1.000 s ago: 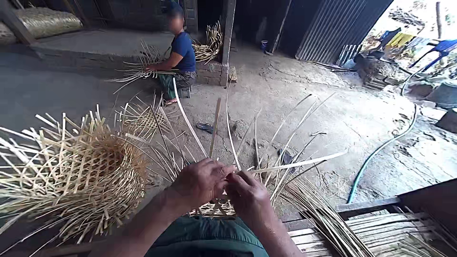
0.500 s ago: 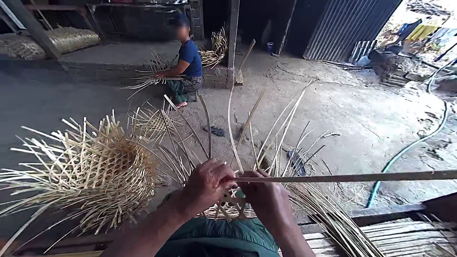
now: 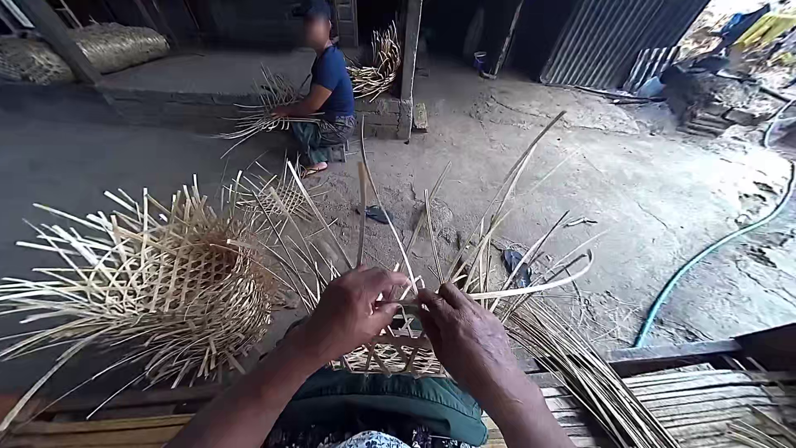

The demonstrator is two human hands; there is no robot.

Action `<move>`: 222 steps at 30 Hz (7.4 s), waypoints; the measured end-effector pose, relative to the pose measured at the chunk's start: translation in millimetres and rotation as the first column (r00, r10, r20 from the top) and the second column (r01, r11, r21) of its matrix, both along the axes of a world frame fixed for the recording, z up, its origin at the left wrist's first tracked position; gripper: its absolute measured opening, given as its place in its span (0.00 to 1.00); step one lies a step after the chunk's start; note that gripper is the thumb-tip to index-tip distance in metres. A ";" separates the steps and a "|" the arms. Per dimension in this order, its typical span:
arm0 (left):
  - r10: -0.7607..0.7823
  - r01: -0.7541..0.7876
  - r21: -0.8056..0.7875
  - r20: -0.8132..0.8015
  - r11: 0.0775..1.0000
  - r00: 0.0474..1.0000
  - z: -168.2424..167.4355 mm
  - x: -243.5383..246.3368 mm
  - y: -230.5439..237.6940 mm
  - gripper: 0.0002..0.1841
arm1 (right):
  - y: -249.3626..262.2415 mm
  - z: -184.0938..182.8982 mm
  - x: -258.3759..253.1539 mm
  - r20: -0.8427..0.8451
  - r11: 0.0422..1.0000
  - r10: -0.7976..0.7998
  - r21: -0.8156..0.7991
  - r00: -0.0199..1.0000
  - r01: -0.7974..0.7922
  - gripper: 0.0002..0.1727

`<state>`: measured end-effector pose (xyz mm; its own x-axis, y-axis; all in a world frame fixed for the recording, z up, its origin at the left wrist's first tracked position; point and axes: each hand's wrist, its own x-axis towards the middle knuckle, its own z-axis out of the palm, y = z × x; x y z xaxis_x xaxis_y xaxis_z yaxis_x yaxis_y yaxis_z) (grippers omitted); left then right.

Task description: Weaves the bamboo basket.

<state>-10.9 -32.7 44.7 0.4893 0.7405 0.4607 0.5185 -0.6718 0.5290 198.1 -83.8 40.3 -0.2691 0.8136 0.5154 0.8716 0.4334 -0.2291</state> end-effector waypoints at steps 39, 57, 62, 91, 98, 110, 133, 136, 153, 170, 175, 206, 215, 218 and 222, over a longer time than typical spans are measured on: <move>0.060 -0.059 0.232 0.007 0.971 0.998 -11.9 17.2 10.6 0.08 | 14.6 -33.8 25.7 -0.936 0.824 0.140 -0.071 0.322 -0.562 0.06; -0.108 0.258 -0.307 0.432 0.916 0.896 -0.8 6.8 -6.5 0.07 | -7.1 -7.9 8.8 -0.209 0.992 -0.012 -0.125 0.978 -0.014 0.21; -0.177 0.145 0.126 0.300 0.981 0.937 -7.6 15.9 -13.1 0.21 | -4.8 -7.2 15.3 -0.229 0.981 -0.055 -0.192 0.972 0.010 0.23; -0.262 0.255 0.060 0.197 0.965 0.945 1.9 23.9 23.0 0.06 | 21.4 -20.7 44.3 -0.925 0.855 0.074 -0.134 0.373 -0.502 0.06; -0.109 0.070 0.187 0.203 0.980 0.973 -13.0 31.9 26.2 0.04 | 16.1 -31.5 39.4 -0.950 0.868 0.134 -0.026 0.283 -0.497 0.06; 0.096 -0.028 0.425 -0.138 0.905 0.986 -22.5 42.0 27.4 0.11 | -11.2 -18.4 9.6 -0.315 0.993 0.050 0.115 0.948 -0.014 0.24; -0.160 0.253 0.414 -0.246 0.874 0.956 6.3 45.2 13.8 0.24 | 5.1 -3.9 31.8 -0.304 0.996 -0.076 -0.077 0.950 0.055 0.12; -0.132 0.298 0.420 -0.380 0.857 0.916 17.1 43.4 42.6 0.21 | 4.3 -12.2 34.8 -0.419 0.996 -0.083 -0.012 0.904 0.086 0.08; -0.263 0.246 0.116 0.171 0.962 0.949 9.4 40.1 24.2 0.05 | 8.6 -4.5 52.6 -0.869 0.902 0.043 -0.179 0.494 -0.393 0.08; -0.134 0.300 -0.544 0.322 0.784 0.937 37.5 28.3 38.0 0.19 | -0.4 13.9 46.9 -0.174 0.989 -0.007 -0.147 0.985 -0.019 0.16; -0.254 0.549 -0.398 0.589 0.735 0.767 12.1 24.0 44.2 0.06 | 3.6 22.6 46.7 -0.193 0.958 -0.072 -0.285 0.978 0.014 0.23; 0.006 -0.010 0.396 0.011 0.918 1.000 -6.5 45.0 36.4 0.11 | -3.2 -1.1 38.2 -0.538 0.980 0.187 0.044 0.822 -0.194 0.15; -0.061 0.126 -0.244 0.254 0.962 0.965 29.4 41.2 17.9 0.20 | -19.1 13.5 30.2 -0.103 0.989 -0.145 0.028 0.984 0.148 0.15; -0.044 0.147 -0.326 0.305 0.934 0.951 32.0 40.7 17.6 0.09 | -19.6 12.3 22.5 -0.091 0.985 -0.169 0.031 0.981 0.172 0.19; -0.192 0.355 -0.236 0.519 0.904 0.833 16.8 38.4 13.2 0.05 | -16.9 13.9 26.8 -0.137 0.974 -0.224 -0.035 0.965 0.222 0.24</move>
<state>27.5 -19.4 61.5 0.4752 0.7513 0.4579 -0.0314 -0.5056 0.8622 224.8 -100.6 54.1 -0.0063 0.8551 0.5184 0.9046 0.2258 -0.3616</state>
